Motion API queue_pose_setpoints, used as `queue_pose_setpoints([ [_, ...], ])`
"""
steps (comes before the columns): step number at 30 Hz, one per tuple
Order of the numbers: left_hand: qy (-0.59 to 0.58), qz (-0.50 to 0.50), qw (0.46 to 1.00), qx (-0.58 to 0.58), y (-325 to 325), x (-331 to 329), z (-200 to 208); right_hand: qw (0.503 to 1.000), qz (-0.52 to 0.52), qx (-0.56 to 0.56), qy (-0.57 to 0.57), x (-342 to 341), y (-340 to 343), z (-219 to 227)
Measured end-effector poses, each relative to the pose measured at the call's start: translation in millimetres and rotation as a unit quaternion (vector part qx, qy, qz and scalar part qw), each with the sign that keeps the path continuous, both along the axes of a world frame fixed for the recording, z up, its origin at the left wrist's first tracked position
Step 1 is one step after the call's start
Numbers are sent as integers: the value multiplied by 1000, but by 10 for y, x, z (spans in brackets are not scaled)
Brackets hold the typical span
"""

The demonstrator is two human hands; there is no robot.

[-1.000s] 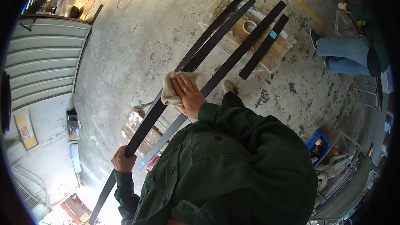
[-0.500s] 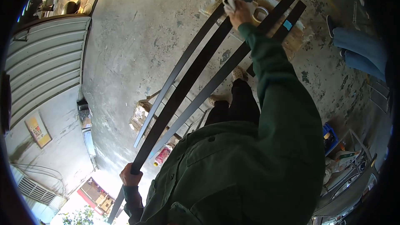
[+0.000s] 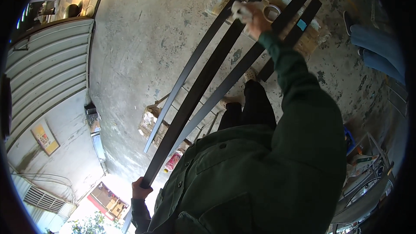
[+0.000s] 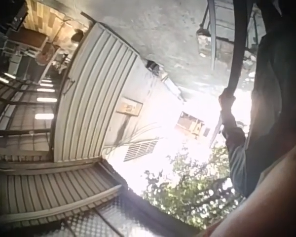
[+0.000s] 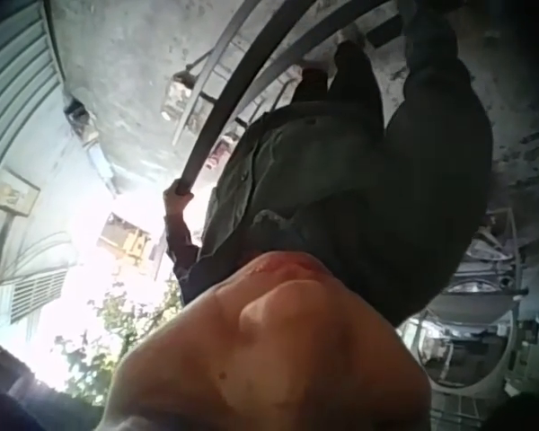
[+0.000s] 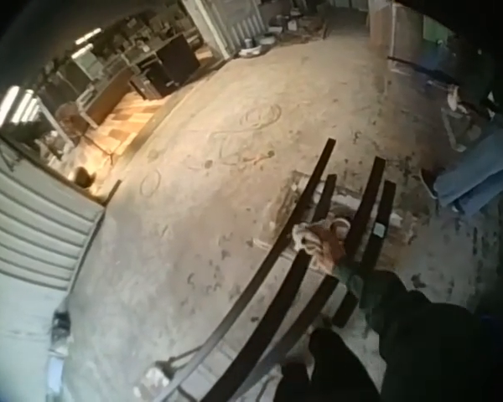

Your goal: The recorder cleans furniture strips with a solution and cloth, then attaches them to a large circular metal furniture frame using tape.

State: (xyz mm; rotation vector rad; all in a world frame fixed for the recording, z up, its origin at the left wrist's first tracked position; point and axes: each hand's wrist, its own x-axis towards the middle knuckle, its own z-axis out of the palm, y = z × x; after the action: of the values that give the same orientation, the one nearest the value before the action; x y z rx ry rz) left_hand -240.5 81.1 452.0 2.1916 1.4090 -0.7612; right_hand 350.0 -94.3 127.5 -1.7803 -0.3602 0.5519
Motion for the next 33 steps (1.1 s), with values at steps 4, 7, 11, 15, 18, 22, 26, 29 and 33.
queue_pose_setpoints([
  [4, 45, 13, 997, -58, 110, 152, -46, 972, -59, -119, -191, 846, -232, -874],
  [7, 42, 39, 997, -52, 72, 53, 18, 964, 53, -207, -157, -184, 64, -309],
  [11, 59, 18, 997, -53, 39, 103, 32, 922, 170, -32, -346, -1899, 76, 817],
  [15, 44, -15, 999, 16, 3, 0, -25, 934, 243, -11, -261, -1943, 62, 1012],
  [18, 3, -84, 990, 109, 3, -150, -182, 965, 87, -96, -227, -1085, 23, 634],
  [22, 58, -84, 982, 160, -3, -213, -292, 943, 25, -217, -251, 349, -38, -618],
  [26, 90, -60, 983, 151, 41, -368, -361, 959, -39, -215, -179, 1720, -17, -1362],
  [29, 122, -48, 984, 120, 141, -280, -548, 906, -15, -374, -196, 2572, -163, -1674],
  [33, 194, -68, 977, 53, 324, -369, -620, 911, -121, -386, -79, 2885, -156, -1742],
])
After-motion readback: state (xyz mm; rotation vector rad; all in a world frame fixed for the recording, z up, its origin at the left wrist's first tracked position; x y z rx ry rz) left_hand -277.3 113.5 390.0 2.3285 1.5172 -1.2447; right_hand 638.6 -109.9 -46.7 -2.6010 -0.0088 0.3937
